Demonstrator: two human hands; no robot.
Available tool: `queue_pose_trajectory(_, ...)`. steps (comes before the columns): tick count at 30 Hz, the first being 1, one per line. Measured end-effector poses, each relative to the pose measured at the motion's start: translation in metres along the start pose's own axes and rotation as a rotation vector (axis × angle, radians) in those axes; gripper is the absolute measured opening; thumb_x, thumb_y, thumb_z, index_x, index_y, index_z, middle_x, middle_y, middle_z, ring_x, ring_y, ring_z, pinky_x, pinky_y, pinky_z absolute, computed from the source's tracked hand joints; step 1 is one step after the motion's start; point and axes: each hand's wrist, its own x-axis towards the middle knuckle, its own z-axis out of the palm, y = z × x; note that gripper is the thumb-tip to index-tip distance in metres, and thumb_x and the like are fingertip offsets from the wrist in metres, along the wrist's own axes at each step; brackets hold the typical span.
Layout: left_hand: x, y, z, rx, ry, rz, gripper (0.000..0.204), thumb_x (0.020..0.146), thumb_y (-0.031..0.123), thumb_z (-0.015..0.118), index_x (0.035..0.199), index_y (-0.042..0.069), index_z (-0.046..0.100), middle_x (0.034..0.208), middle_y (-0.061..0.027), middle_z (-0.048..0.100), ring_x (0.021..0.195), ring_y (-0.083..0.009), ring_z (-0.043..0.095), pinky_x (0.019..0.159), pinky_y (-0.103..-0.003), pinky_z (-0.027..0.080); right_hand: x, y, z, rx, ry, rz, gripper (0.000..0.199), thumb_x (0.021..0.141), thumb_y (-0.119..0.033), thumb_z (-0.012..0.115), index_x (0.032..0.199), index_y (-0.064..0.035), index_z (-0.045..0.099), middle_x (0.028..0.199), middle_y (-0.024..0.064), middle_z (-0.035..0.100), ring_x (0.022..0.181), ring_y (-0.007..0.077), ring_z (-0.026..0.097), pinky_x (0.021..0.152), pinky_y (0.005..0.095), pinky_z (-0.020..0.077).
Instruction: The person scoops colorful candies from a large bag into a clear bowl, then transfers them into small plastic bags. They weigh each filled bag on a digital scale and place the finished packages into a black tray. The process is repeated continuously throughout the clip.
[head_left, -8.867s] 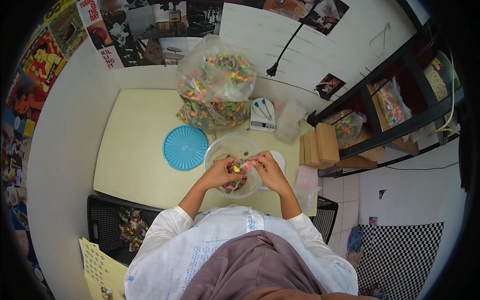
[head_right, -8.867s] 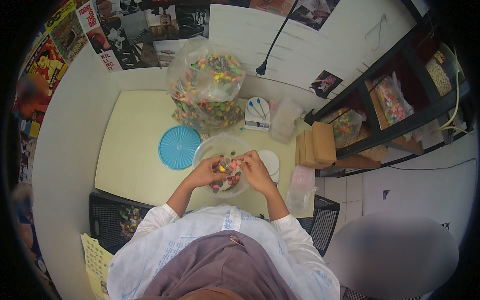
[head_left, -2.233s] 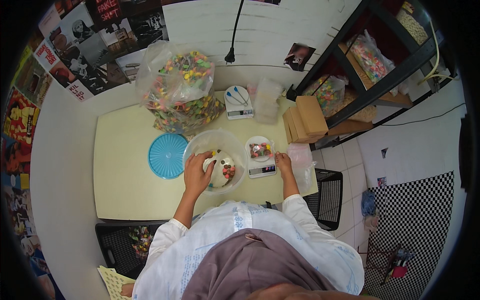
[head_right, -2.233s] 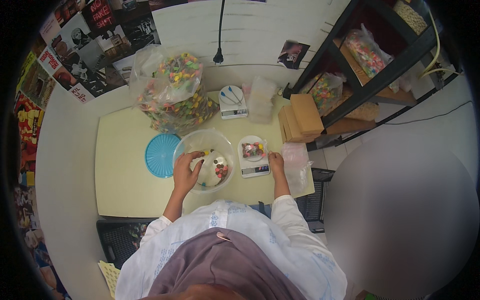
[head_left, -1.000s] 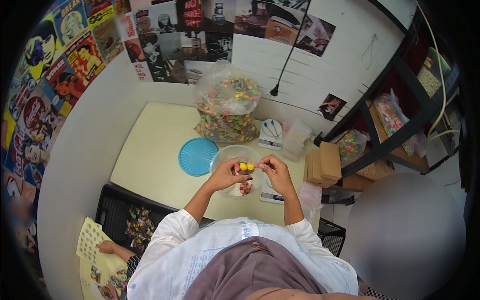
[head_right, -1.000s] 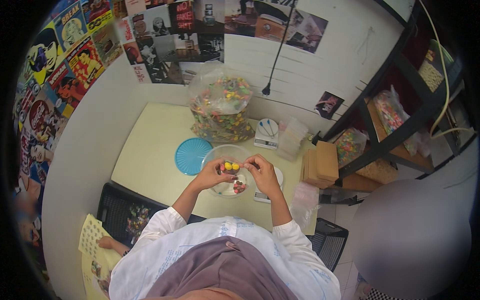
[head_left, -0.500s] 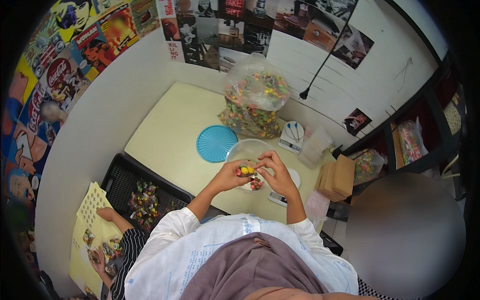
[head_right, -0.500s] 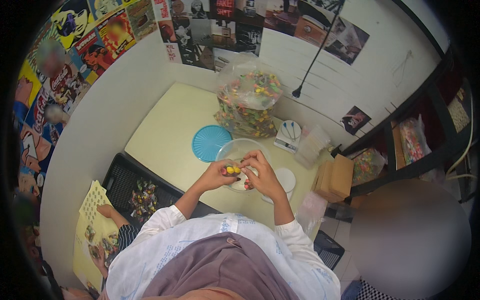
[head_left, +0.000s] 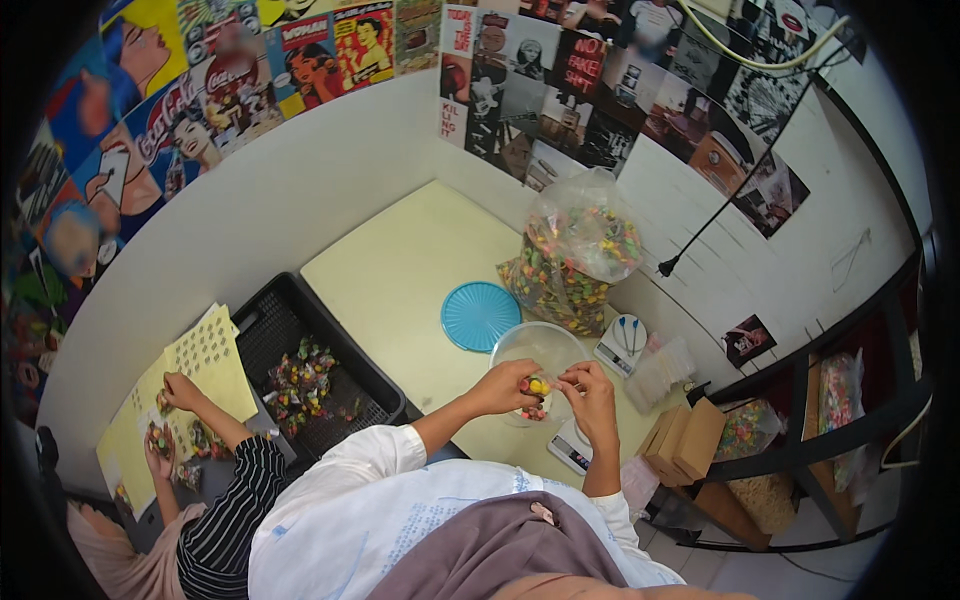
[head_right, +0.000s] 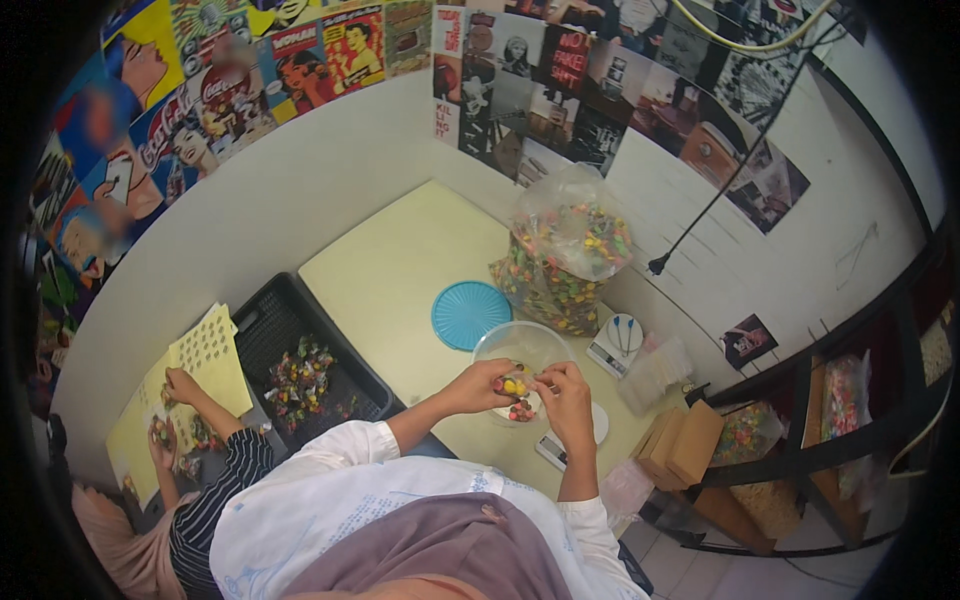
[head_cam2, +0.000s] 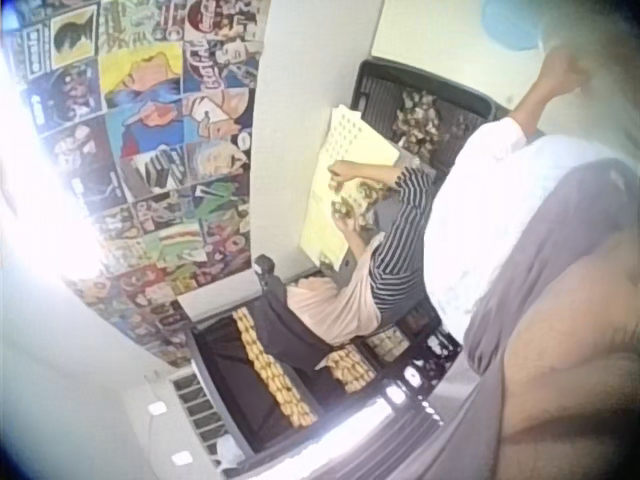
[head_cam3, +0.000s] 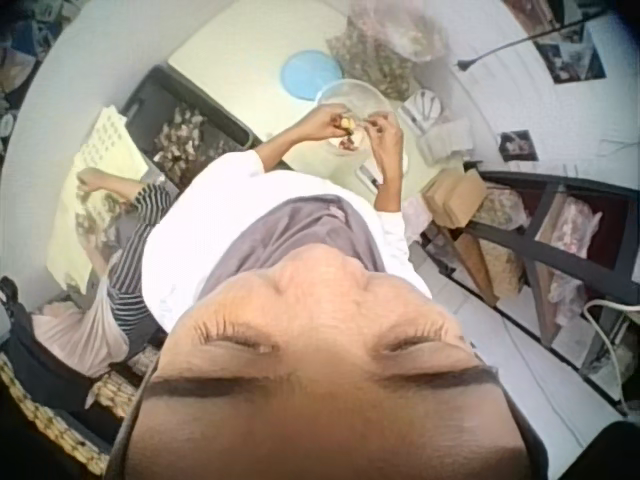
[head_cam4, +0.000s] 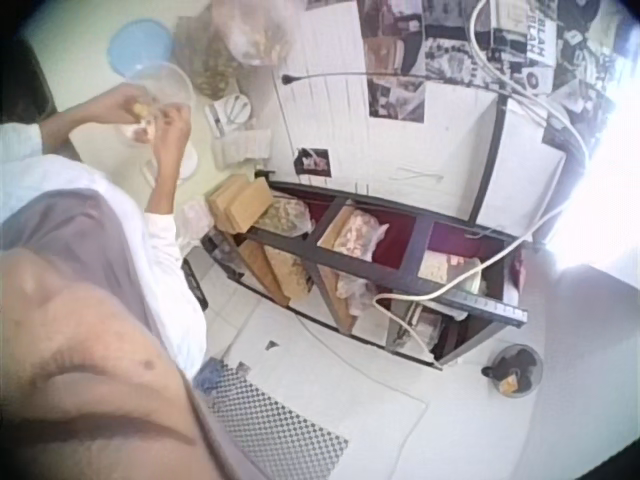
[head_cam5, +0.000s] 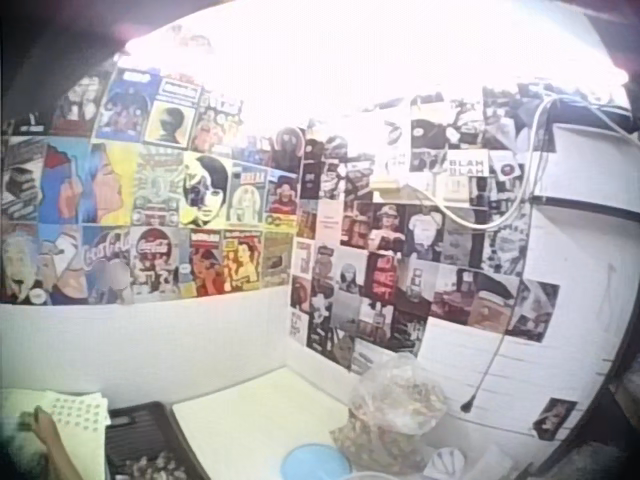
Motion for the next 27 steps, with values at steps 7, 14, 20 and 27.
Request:
queue_pose_trajectory(7, 0.006, 0.012, 0.011, -0.186, -0.007, -0.038, 0.034, 0.069, 0.009, 0.074, 0.1, 0.0, 0.063, 0.086, -0.0144, 0.062, 0.075, -0.0305, 0.066, 0.066, -0.038, 0.052, 0.0, 0.001, -0.016, -0.078, -0.073, -0.002, 0.011, 0.079, -0.002, 0.075, 0.089, 0.0001, 0.072, 0.098, 0.0113, 0.063, 0.081, 0.0236, 0.065, 0.072, 0.0331, 0.0526)
queue_pose_trajectory(14, 0.003, 0.018, 0.013, -0.273, -0.044, -0.093, 0.024, 0.079, 0.002, 0.07, 0.099, -0.001, 0.06, 0.078, -0.0089, 0.061, 0.063, -0.0191, 0.072, 0.052, -0.03, 0.057, -0.002, 0.01, -0.016, -0.081, -0.093, -0.064, 0.012, 0.079, -0.004, 0.074, 0.087, 0.0005, 0.068, 0.101, 0.0117, 0.064, 0.089, 0.0254, 0.064, 0.077, 0.0336, 0.0522)
queue_pose_trajectory(20, -0.005, 0.007, 0.021, -0.287, 0.006, -0.019, 0.029, 0.082, -0.001, 0.069, 0.109, 0.0, 0.058, 0.082, -0.0095, 0.066, 0.065, -0.0185, 0.072, 0.055, -0.029, 0.058, -0.003, 0.019, -0.023, 0.207, -0.079, 0.016, 0.009, 0.082, -0.004, 0.072, 0.086, 0.0011, 0.066, 0.106, 0.0118, 0.062, 0.09, 0.0189, 0.062, 0.075, 0.03, 0.0515)
queue_pose_trajectory(27, -0.008, 0.008, 0.013, -0.508, 0.01, -0.205, 0.031, 0.089, 0.004, 0.068, 0.118, 0.004, 0.057, 0.091, -0.0064, 0.068, 0.07, -0.0131, 0.07, 0.058, -0.027, 0.056, -0.008, 0.032, -0.035, 0.059, 0.046, -0.019, 0.016, 0.084, -0.005, 0.071, 0.098, 0.0004, 0.064, 0.103, 0.0111, 0.062, 0.09, 0.0201, 0.063, 0.075, 0.0313, 0.0528)
